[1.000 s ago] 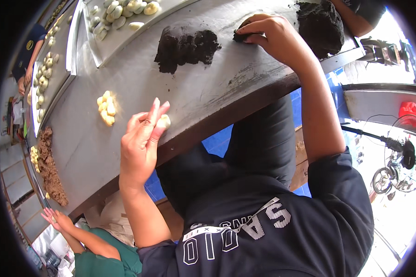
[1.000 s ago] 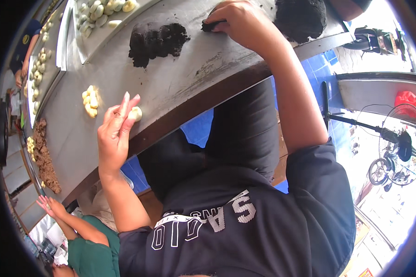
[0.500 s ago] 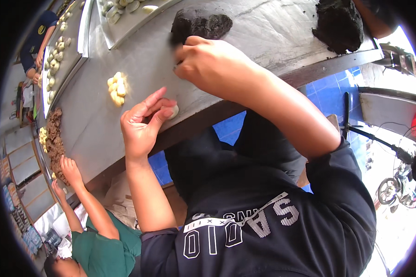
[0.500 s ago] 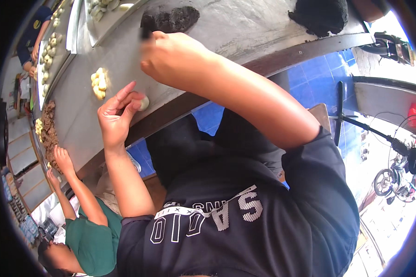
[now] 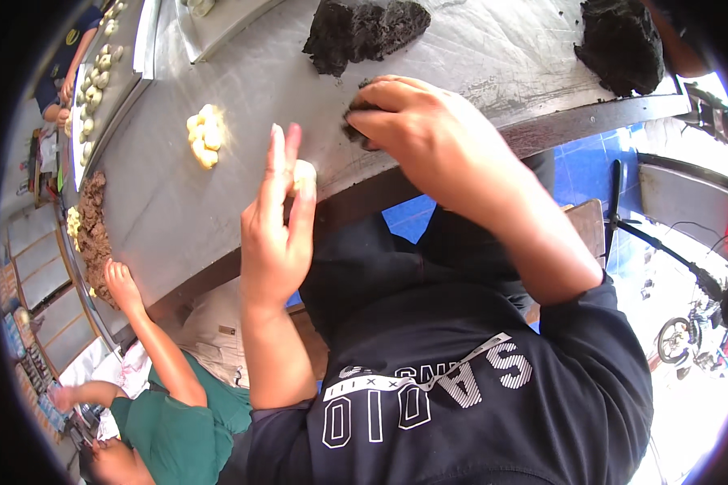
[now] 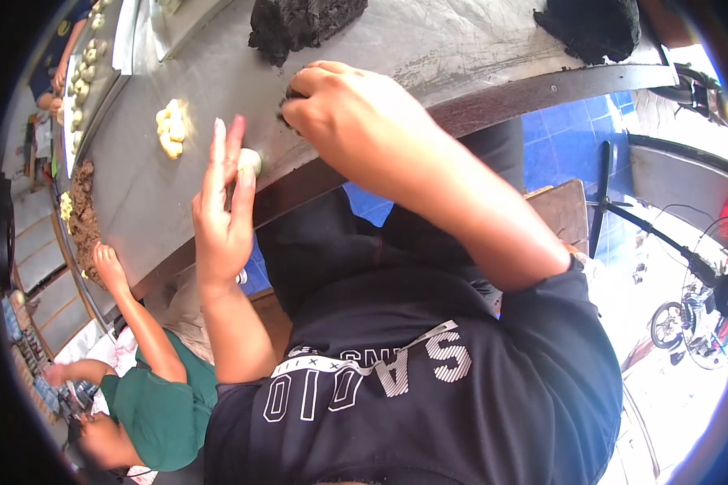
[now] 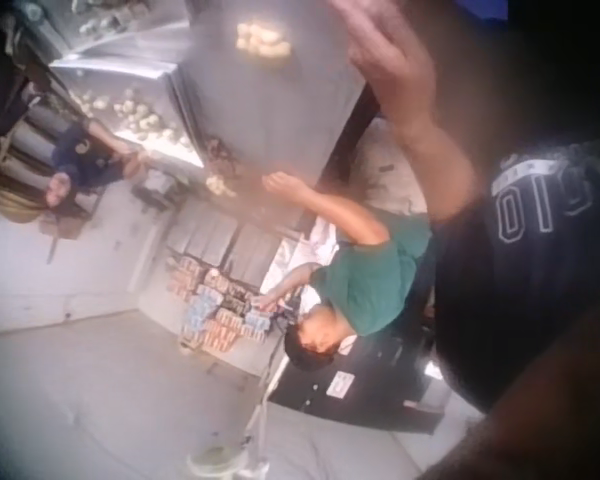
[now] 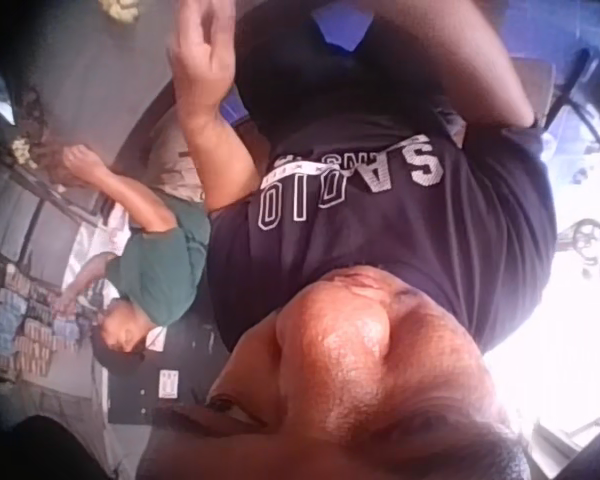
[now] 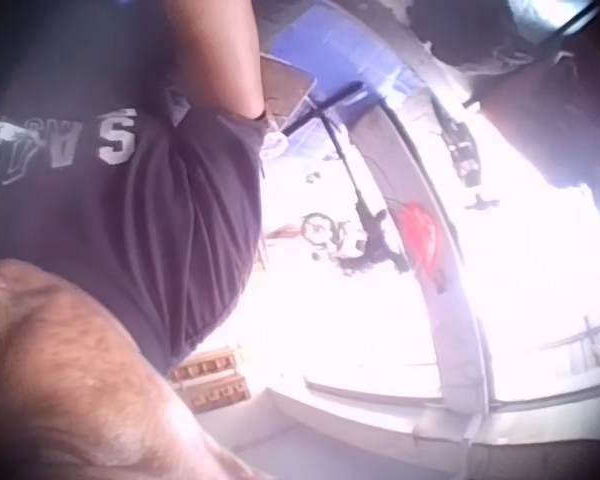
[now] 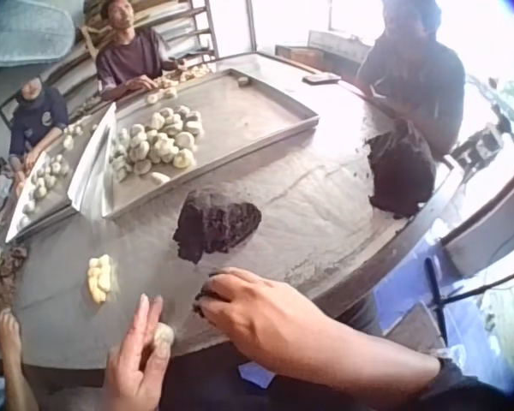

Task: The person wraps small pieces of light dough inside a larger portion of dark dough by hand on a metal table and places the finished balls onto a metal tray.

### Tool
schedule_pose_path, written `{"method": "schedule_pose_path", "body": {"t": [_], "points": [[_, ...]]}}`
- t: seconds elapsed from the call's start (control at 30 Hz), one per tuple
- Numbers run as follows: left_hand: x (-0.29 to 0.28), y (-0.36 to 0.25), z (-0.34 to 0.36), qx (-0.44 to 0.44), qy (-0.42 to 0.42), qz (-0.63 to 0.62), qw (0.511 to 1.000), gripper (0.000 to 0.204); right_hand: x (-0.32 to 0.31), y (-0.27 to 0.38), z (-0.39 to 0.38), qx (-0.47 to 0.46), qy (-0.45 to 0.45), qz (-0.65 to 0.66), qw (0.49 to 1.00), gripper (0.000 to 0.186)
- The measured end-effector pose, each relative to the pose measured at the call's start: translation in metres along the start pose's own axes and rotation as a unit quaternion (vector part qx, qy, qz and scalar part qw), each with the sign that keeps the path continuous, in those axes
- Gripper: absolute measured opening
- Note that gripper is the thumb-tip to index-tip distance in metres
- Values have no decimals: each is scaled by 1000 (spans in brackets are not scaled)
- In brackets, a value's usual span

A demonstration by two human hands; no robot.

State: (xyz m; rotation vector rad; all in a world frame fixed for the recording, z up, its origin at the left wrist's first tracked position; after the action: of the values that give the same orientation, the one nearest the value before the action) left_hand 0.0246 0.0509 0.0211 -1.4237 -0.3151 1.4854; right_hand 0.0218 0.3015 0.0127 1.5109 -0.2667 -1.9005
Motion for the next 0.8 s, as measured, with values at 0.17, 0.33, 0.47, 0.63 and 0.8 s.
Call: {"method": "schedule_pose_path", "body": {"t": [0.17,0.33,0.47,0.63,0.8], "points": [[-26,35,-3,72,37,57,995,18,-2,-4,-1,-122,-6,41,992,11],[-30,30,29,18,97,91,991,17,9,3,16,-178,50,54,981,13],[-26,34,23,43,85,3,995,19,-7,-29,35,-120,-60,-1,991,13],[-1,15,-8,129,-109,214,962,9,-24,-38,-2,-130,48,70,988,23],[2,0,0,-6,-49,234,971,18,-26,-32,-5,-141,50,100,984,26]]}}
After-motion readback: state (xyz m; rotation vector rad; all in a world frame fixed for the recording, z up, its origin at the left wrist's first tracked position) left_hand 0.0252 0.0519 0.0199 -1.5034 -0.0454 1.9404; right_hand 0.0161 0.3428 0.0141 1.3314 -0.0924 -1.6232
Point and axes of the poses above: each hand's wrist, its own z-axis towards the middle knuckle, its own x-axis out of the palm, y = z × x, the point moved 1 cm from there along z, towards the middle knuckle, and after that the axes turned 5 degrees about x, right-handed, at the moved point
